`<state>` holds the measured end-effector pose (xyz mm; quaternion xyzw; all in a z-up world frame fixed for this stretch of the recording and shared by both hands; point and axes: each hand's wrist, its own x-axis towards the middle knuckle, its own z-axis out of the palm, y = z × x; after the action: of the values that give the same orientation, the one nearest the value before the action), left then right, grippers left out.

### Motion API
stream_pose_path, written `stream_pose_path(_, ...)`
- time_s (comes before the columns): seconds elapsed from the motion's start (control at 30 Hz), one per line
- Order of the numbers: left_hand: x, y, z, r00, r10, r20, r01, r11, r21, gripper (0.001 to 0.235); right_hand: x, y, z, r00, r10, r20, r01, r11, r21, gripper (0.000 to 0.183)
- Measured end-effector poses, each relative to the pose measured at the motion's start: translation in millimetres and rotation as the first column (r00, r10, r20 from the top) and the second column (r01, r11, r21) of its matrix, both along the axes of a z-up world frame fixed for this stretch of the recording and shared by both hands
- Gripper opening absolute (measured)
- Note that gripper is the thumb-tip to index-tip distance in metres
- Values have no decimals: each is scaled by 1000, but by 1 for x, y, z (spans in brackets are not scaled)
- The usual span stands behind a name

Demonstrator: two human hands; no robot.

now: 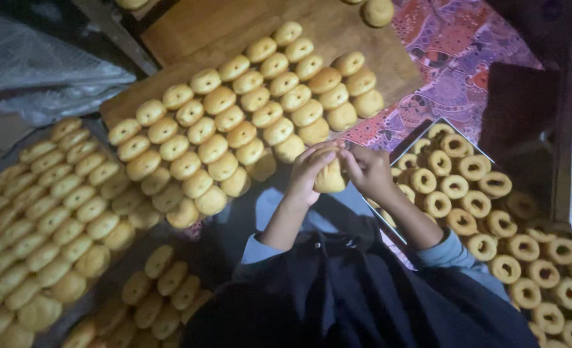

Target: The person repeatedly picks up round doughnuts from a wooden board, uses a small knife to cut a hole in the center, and places the resulting ring-shaped doughnuts into a metal tray. The process is continuous and repetitive throughout the clip.

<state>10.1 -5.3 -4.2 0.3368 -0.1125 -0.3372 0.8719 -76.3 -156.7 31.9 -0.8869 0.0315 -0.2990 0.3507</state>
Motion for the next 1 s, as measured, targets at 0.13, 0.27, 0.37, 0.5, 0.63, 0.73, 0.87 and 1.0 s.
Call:
stream_pose_path(0.13,-18,-28,-23,973,198,-118,-197,980,21,33,7,-14,-28,953,-31,302,108,964,-242,30)
stream_pose_path(0.27,-12,-39,-48,958,221,-184,-213,975,66,30,17,-17,-51,927,-163,339,267,920,-287,22)
stream_pose_path(0.37,7,-26,-65,978,62,-197,-43,994,100,29,8,-16,-64,982,-112,-153,152,949,278,32)
stream_pose_path(0.5,10,-25,-84,992,-61,-106,76,987,140,30,4,-19,-74,987,95,-127,-30,897,441,34)
stream_pose_path(0.63,-14,-55,-100,965,22,-263,20,988,155,31,-8,-37,-80,997,-81,-12,82,977,196,25)
stream_pose_path(0.73,-19,-73,-107,969,32,-244,11,985,173,24,-9,-49,-85,976,-185,116,191,981,-41,24)
stream_pose_path(0.87,-23,-84,-107,969,-99,-226,120,989,83,24,-24,-56,-88,931,-310,194,341,928,-150,28)
stream_pose_path(1.0,-20,-91,-110,946,-178,-270,206,975,79,27,-32,-60,-83,898,-407,168,433,887,-162,30)
